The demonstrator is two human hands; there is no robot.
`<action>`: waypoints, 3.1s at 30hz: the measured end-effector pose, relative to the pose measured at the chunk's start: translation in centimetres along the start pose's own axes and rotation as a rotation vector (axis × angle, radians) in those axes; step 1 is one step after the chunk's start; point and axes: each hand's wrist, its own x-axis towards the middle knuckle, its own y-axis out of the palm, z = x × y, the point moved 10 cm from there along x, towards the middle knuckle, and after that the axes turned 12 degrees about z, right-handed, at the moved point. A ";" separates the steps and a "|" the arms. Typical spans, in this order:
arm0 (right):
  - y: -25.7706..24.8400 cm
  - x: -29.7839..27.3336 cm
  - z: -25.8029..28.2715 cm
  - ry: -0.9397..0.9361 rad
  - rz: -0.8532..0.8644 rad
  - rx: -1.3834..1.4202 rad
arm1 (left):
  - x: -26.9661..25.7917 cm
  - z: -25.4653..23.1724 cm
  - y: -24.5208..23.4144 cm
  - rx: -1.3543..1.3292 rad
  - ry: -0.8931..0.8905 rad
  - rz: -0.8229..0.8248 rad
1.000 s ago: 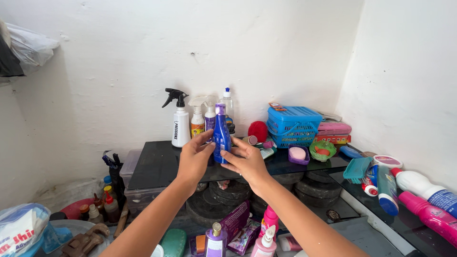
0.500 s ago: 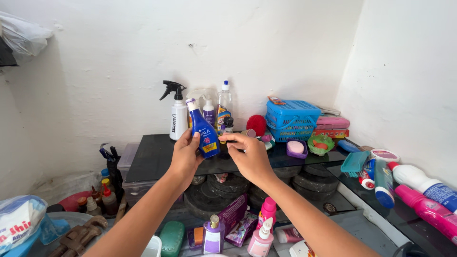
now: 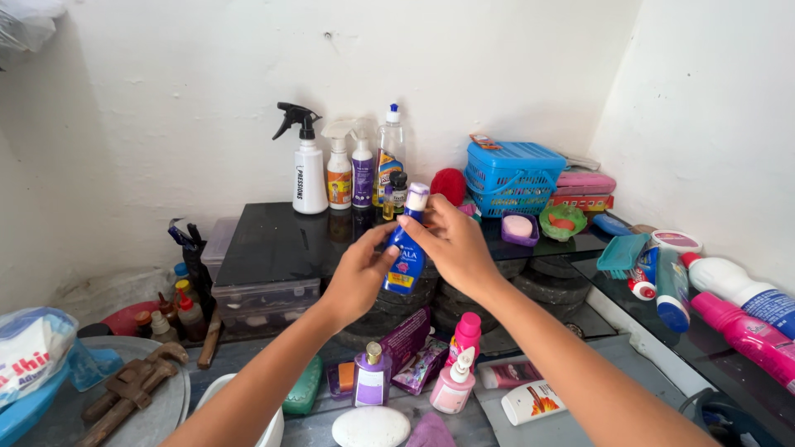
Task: The person systematically picks up various personal care items from a cluttered shelf, including bottles, tubes, and containers, and places them on the surface below. The person handles each item individually, moving them from the shelf to the lower area.
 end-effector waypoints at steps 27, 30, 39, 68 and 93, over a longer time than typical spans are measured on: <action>10.2 -9.8 -18.7 0.321 0.418 -0.515 | -11.4 12.8 4.5 0.617 -0.291 0.136; 10.7 -9.7 -19.5 0.360 0.424 -0.536 | -11.8 13.2 4.6 0.594 -0.334 0.108; 10.4 -10.8 -19.0 0.354 0.394 -0.566 | -12.7 13.2 4.9 0.628 -0.325 0.075; 4.2 -6.7 -4.2 0.079 0.359 -0.614 | -10.7 -3.7 -3.3 0.811 0.110 0.040; -6.2 5.4 -5.4 0.088 0.297 -1.055 | 7.9 -2.1 -17.4 1.363 0.034 -0.239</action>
